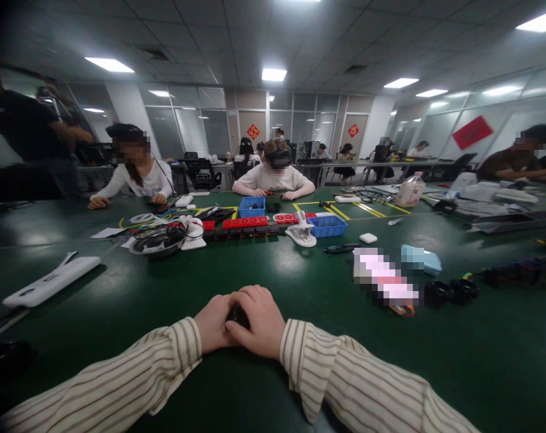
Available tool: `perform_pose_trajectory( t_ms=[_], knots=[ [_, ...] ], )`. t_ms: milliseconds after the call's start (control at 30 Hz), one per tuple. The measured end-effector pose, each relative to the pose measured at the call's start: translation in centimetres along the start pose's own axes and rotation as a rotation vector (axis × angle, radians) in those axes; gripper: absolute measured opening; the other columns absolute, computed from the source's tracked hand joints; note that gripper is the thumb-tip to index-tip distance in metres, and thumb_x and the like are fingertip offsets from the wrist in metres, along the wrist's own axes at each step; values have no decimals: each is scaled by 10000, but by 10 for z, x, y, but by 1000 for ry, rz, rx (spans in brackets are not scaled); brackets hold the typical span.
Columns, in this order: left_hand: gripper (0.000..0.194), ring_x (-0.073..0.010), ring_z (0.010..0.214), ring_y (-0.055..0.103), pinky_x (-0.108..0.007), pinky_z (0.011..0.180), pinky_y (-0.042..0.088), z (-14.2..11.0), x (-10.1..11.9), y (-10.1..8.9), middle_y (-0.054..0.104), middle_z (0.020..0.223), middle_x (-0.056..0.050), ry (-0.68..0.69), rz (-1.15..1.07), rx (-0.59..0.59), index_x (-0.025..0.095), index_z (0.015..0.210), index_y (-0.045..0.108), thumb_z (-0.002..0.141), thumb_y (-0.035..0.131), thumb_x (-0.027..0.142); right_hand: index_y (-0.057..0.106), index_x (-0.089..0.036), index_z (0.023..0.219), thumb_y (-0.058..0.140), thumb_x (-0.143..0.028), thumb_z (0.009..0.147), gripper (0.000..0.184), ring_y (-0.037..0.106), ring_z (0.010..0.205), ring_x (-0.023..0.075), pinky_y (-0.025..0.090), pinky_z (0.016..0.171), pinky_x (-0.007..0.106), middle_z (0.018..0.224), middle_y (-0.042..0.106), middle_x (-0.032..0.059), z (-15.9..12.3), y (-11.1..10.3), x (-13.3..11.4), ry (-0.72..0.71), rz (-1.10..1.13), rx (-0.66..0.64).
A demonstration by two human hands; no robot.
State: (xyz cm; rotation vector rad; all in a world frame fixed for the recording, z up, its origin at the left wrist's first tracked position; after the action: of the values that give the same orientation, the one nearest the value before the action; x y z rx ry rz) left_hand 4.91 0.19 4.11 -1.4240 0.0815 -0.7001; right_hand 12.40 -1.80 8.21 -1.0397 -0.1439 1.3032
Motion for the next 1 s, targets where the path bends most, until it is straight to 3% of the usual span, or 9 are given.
perform_pose_trajectory(
  t_ms=[100, 233, 400, 500, 600, 800, 1000],
  knots=[
    [413, -248, 768, 550, -356, 708, 424, 1, 4, 0, 593, 864, -56, -4, 11, -37, 166, 961, 538, 652, 636, 423, 521, -152, 949, 559, -354, 773, 271, 438, 863, 201, 363, 786, 362, 925, 507, 67, -1, 4, 6, 71, -85, -29],
    [286, -218, 726, 538, -315, 669, 406, 2, 2, 1, 590, 782, -19, 57, 4, -81, 176, 854, 567, 648, 649, 356, 534, -157, 883, 584, -260, 742, 182, 446, 835, 185, 360, 761, 340, 899, 510, 55, 0, 7, 6, 77, -125, -71],
    [239, -187, 679, 523, -271, 631, 382, 5, -6, 7, 549, 691, 11, 131, -1, -129, 164, 701, 571, 560, 714, 293, 540, -162, 859, 448, -144, 690, 193, 487, 856, 171, 366, 799, 340, 890, 559, 50, 1, 6, -14, -158, -18, -73],
    [268, -194, 725, 535, -279, 695, 392, 6, -8, 10, 567, 727, 15, 156, -8, -138, 167, 745, 588, 556, 717, 307, 545, -174, 815, 402, -148, 680, 199, 517, 877, 159, 331, 906, 371, 908, 590, 40, -3, 8, -25, -319, -9, -105],
    [327, -208, 774, 548, -298, 751, 406, 5, -6, 10, 590, 791, 7, 166, -13, -129, 179, 829, 598, 570, 708, 346, 549, -183, 803, 388, -161, 688, 200, 522, 953, 151, 235, 1017, 386, 951, 606, 28, -6, 9, -30, -381, -28, -122],
    [379, -246, 898, 542, -345, 827, 415, 3, 5, 6, 595, 960, -24, 199, 50, -108, 209, 920, 592, 615, 681, 416, 531, -175, 1001, 409, -228, 740, 293, 472, 1028, 185, 163, 1047, 441, 1024, 583, 51, -2, -2, -28, -274, -57, -24],
    [421, -246, 811, 552, -354, 749, 434, 1, 0, 6, 609, 899, -54, 77, 36, -77, 167, 924, 570, 641, 638, 470, 518, -136, 961, 491, -410, 787, 326, 446, 889, 219, 342, 840, 406, 952, 525, 98, -1, 2, -5, -43, -169, -8]
  ],
)
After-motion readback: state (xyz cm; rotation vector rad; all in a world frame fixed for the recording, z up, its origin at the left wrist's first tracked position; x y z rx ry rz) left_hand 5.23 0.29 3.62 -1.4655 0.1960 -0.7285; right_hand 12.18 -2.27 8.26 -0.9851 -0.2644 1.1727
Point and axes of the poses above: each hand's wrist, its own z-axis towards the middle knuckle, its own y-axis out of the palm, x = y × z, the point moved 8 cm from there along z, towards the middle knuckle
